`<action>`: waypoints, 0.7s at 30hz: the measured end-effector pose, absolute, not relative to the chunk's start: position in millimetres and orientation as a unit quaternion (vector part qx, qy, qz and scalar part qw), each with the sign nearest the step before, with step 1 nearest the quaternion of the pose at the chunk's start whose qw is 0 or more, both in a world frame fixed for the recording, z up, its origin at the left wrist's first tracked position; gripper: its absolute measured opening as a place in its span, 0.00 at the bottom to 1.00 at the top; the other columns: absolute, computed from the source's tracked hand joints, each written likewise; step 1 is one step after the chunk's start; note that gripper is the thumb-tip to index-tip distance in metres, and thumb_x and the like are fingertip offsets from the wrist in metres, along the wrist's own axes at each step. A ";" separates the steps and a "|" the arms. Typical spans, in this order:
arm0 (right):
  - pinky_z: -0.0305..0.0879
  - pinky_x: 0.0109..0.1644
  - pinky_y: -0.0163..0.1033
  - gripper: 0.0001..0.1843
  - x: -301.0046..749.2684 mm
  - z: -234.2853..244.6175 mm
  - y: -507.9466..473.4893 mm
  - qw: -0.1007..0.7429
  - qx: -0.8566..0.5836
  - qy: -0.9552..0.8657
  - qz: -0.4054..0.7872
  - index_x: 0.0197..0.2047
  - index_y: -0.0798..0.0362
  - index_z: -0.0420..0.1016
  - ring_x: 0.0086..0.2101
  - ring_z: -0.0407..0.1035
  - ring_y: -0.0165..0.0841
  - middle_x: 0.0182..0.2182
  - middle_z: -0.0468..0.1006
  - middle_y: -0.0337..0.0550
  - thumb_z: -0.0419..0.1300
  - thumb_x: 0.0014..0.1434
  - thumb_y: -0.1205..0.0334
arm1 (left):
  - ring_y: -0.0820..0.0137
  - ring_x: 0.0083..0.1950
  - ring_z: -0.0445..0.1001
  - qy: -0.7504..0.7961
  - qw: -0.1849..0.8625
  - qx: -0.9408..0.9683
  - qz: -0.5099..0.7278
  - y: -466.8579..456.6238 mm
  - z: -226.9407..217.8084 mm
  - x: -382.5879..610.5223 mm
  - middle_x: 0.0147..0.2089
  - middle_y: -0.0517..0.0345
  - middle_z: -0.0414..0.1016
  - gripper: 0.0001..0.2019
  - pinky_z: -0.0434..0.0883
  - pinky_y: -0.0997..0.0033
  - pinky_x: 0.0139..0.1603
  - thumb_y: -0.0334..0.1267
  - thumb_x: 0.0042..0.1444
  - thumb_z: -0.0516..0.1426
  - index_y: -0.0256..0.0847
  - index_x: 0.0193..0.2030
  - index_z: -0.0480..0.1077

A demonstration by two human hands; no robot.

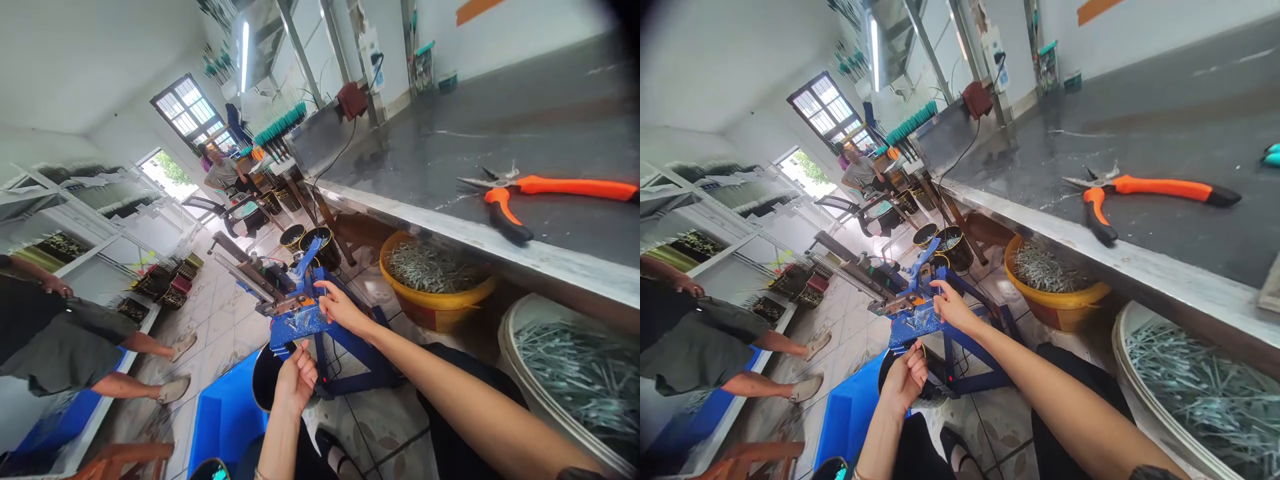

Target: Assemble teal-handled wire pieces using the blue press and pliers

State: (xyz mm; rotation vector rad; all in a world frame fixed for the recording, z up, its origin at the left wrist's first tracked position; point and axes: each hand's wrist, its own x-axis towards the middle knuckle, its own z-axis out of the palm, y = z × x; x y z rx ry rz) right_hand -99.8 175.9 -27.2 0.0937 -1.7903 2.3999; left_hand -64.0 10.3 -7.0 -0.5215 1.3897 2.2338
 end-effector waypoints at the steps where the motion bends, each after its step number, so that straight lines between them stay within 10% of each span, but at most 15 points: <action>1: 0.53 0.19 0.29 0.16 -97.2 -25.8 177.8 0.059 0.024 -0.566 0.822 0.45 0.50 0.58 0.14 0.53 0.23 0.17 0.61 0.27 0.50 0.51 0.62 | 0.82 0.14 0.48 0.502 0.223 -0.188 0.815 5.0 -6.9 -59.8 0.17 0.72 0.43 0.06 0.51 0.83 0.15 0.27 0.58 0.46 0.34 0.34 0.63; 7: 0.50 0.15 0.28 0.15 -75.6 -5.1 179.8 0.023 -0.004 -0.497 0.867 0.29 0.51 0.56 0.11 0.41 0.20 0.09 0.48 0.22 0.56 0.49 0.50 | 0.84 0.16 0.50 0.524 0.119 -0.107 0.836 -17.9 8.8 -53.0 0.19 0.70 0.51 0.06 0.50 0.84 0.15 0.36 0.53 0.56 0.35 0.35 0.65; 13: 0.57 0.20 0.30 0.09 -67.7 20.5 174.2 0.008 -0.065 -0.571 0.819 0.33 0.53 0.65 0.15 0.56 0.23 0.15 0.65 0.31 0.54 0.47 0.59 | 0.84 0.17 0.47 0.562 0.058 -0.024 0.825 -20.0 12.3 -39.8 0.18 0.70 0.51 0.16 0.48 0.83 0.16 0.47 0.43 0.61 0.34 0.32 0.68; 21: 0.48 0.17 0.27 0.06 -71.3 34.2 161.7 0.042 -0.119 -0.645 0.753 0.24 0.56 0.68 0.13 0.43 0.19 0.09 0.50 0.25 0.58 0.43 0.61 | 0.83 0.16 0.46 0.567 0.010 -0.065 0.821 -44.7 -44.4 -33.0 0.17 0.72 0.49 0.23 0.45 0.81 0.16 0.54 0.38 0.60 0.34 0.31 0.66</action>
